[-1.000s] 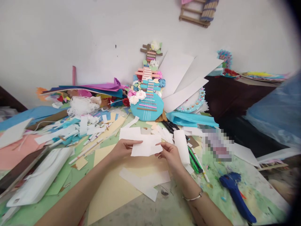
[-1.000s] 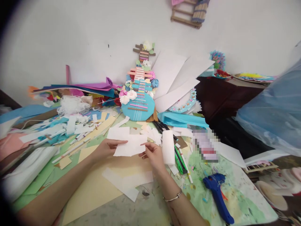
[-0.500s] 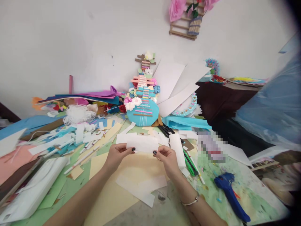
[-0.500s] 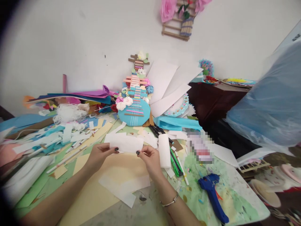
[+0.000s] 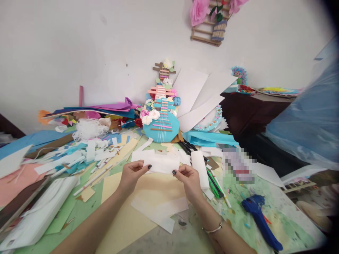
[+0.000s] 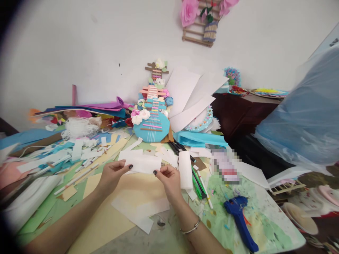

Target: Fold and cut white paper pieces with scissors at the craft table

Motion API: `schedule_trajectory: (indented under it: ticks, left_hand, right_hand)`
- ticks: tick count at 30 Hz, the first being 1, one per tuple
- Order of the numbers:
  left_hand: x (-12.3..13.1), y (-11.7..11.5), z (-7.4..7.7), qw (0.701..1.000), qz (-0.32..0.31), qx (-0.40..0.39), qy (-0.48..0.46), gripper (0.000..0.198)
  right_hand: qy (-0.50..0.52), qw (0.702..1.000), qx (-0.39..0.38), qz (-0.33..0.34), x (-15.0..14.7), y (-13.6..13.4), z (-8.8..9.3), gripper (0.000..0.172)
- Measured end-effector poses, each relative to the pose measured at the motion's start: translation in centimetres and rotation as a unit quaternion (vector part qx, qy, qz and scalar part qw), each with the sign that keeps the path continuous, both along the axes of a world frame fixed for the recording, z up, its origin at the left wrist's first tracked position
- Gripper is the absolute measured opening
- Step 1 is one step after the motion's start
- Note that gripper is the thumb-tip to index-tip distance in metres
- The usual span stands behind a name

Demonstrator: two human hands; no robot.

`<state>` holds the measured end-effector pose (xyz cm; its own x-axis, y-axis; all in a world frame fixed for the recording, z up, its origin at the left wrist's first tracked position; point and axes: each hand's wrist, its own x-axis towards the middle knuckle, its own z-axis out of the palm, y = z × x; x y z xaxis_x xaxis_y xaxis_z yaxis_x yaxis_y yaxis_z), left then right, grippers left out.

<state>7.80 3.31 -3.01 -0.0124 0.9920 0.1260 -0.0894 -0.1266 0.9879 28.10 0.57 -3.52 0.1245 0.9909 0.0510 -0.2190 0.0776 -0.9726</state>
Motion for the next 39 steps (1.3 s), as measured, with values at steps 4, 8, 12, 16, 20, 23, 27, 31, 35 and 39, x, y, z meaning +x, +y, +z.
schedule_trajectory:
  ticks: [4,8,12,16,20,23,27,31,35,39]
  left_hand:
    - [0.14,0.01,-0.18,0.998,-0.005,-0.029,-0.048,0.015]
    - [0.19,-0.04,-0.30,0.999,0.013,-0.013,-0.040,0.020]
    - [0.15,-0.06,-0.52,1.000,-0.009,-0.005,-0.020,0.016]
    - [0.07,-0.01,-0.68,0.999,-0.015,0.011,-0.030,0.016]
    - [-0.02,-0.02,-0.60,0.999,-0.012,0.026,-0.026,0.014]
    - [-0.07,-0.01,-0.43,0.999,-0.004,0.032,-0.026,0.014]
    - [-0.16,0.05,-0.32,0.999,0.008,0.021,-0.025,0.016]
    - [-0.21,0.05,-0.31,0.999,0.020,0.014,-0.022,0.018]
    - [-0.15,0.05,-0.27,0.999,0.035,0.015,-0.012,0.019]
    - [-0.03,0.00,-0.12,0.999,0.032,0.015,-0.001,0.019]
  right_hand:
    - [0.007,1.000,0.005,0.003,0.00,-0.06,0.14,0.024]
    - [0.038,0.998,0.023,0.033,0.07,-0.09,0.20,0.019]
    - [0.059,0.998,0.015,0.028,0.12,0.05,-0.10,0.018]
    - [0.069,0.998,0.010,0.004,0.15,0.19,-0.25,0.019]
    - [0.058,0.998,0.010,0.001,0.14,0.20,-0.14,0.019]
    - [0.049,0.999,0.010,-0.001,0.09,0.16,-0.16,0.021]
    - [0.031,0.999,0.012,-0.006,0.06,0.16,-0.35,0.024]
    - [0.014,1.000,0.020,-0.020,0.14,0.25,-0.37,0.026]
    - [0.004,0.999,0.026,-0.025,0.16,0.26,-0.16,0.029]
    - [-0.012,0.999,0.028,-0.034,0.13,0.09,0.07,0.030]
